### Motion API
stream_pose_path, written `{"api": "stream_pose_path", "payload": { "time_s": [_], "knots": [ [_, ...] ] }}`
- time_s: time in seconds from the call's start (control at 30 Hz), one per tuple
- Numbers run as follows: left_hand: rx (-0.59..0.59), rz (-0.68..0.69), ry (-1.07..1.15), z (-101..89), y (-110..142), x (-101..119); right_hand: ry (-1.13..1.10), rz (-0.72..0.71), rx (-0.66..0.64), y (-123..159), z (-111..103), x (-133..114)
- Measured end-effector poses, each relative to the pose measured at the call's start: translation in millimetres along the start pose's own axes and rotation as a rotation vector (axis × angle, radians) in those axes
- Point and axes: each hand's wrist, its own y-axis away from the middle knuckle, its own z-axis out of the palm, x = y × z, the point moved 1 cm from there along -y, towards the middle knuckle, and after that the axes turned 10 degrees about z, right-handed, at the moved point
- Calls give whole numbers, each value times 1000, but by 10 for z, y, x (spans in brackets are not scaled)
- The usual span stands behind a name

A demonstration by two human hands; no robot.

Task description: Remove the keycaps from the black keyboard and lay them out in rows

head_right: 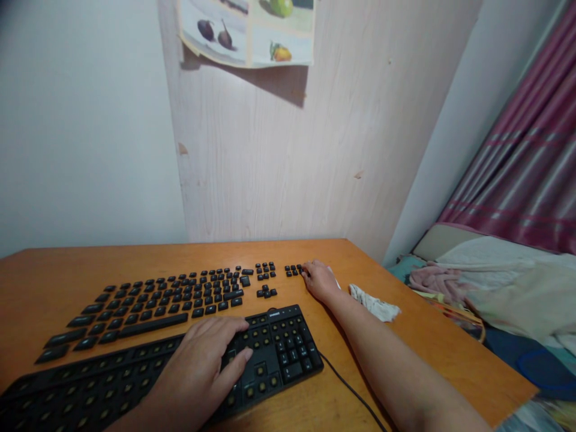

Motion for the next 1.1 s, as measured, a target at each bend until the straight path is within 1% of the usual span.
{"api": "stream_pose_path", "payload": {
  "time_s": [0.1,0.2,0.3,0.4,0.47,0.53,0.7,0.83,1.1],
  "knots": [
    [4,6,0,4,5,-4,-32,-6,49,24,-11,1],
    [8,11,0,1,9,1,-73,5,136,34,-56,27],
    [11,11,2,-10,9,15,-149,38,244,13,-147,85],
    [9,11,4,-18,7,23,-231,44,286,-31,-244,141],
    [10,11,5,-18,7,22,-225,44,269,-60,-275,163],
    [11,12,10,-13,6,19,-190,56,243,-78,-262,176],
    [4,30,21,-1,-1,18,-85,104,157,-72,-91,199],
    [-9,45,2,-12,9,32,-35,101,93,-72,19,195],
    [-51,37,-31,-13,6,48,-2,71,56,-105,68,158]
  ]
}}
